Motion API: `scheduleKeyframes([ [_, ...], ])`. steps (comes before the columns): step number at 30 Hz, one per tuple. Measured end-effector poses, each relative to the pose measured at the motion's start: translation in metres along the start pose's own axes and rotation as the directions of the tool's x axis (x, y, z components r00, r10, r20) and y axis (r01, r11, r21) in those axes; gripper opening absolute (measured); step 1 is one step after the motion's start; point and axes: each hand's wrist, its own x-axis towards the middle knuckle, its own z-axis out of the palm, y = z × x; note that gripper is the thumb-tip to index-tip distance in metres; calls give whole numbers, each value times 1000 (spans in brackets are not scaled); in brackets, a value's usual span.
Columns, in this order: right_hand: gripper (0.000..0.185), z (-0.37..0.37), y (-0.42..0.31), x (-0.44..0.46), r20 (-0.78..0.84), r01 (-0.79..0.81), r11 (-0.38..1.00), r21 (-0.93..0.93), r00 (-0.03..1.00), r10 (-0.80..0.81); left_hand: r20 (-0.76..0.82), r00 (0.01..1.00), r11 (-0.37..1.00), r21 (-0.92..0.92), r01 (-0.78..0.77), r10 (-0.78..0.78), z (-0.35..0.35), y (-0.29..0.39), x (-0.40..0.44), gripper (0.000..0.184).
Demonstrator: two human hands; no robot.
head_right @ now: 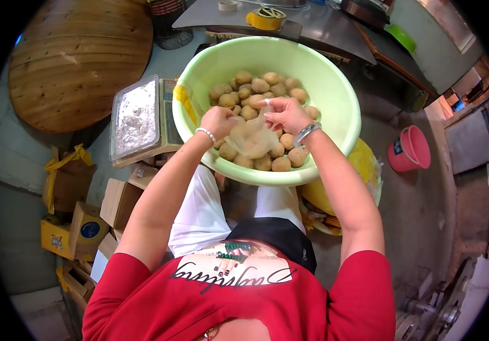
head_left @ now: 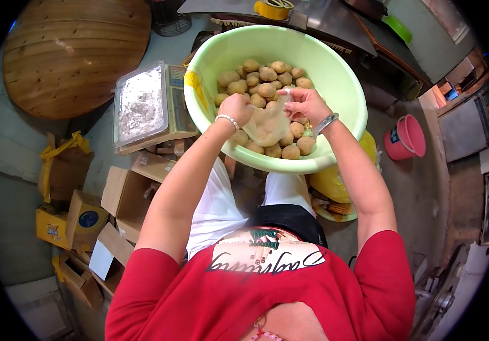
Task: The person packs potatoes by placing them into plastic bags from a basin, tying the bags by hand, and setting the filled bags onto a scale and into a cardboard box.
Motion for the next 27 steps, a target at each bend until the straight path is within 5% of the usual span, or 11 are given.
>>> scheduleKeyframes([
  [2,34,-2,4,4,20,155,987,-43,988,-154,-58,997,996,-66,-54,50,-15,5,-10,19],
  [5,37,-9,5,-1,75,169,972,-162,984,-159,-176,975,990,55,-129,137,-17,-2,-17,19],
  [8,31,-12,18,-2,78,17,991,-130,997,-7,-225,973,998,-12,-59,55,-11,-7,-19,20],
  [11,24,-4,16,-9,-113,-130,974,-186,987,110,-258,966,998,-59,-20,4,-4,-7,-19,23],
  [14,19,-3,25,-7,-120,-84,978,-190,991,62,-246,968,984,-176,4,-48,-2,-1,-21,20],
  [17,19,7,27,-9,-65,-28,956,-291,998,9,18,981,680,-719,145,-191,9,10,-18,15],
  [19,19,17,26,-8,-33,31,853,-520,998,-56,73,989,632,-763,137,-126,10,27,-23,13],
  [21,20,27,23,-6,-2,87,580,-810,988,-152,122,988,540,-827,155,-96,17,40,-27,13],
  [25,18,45,14,-15,13,137,455,-880,964,-264,5,990,461,-885,70,-139,22,40,-29,11],
  [27,20,46,15,-14,7,111,450,-886,974,-225,94,982,283,-949,138,-164,22,45,-33,10],
])
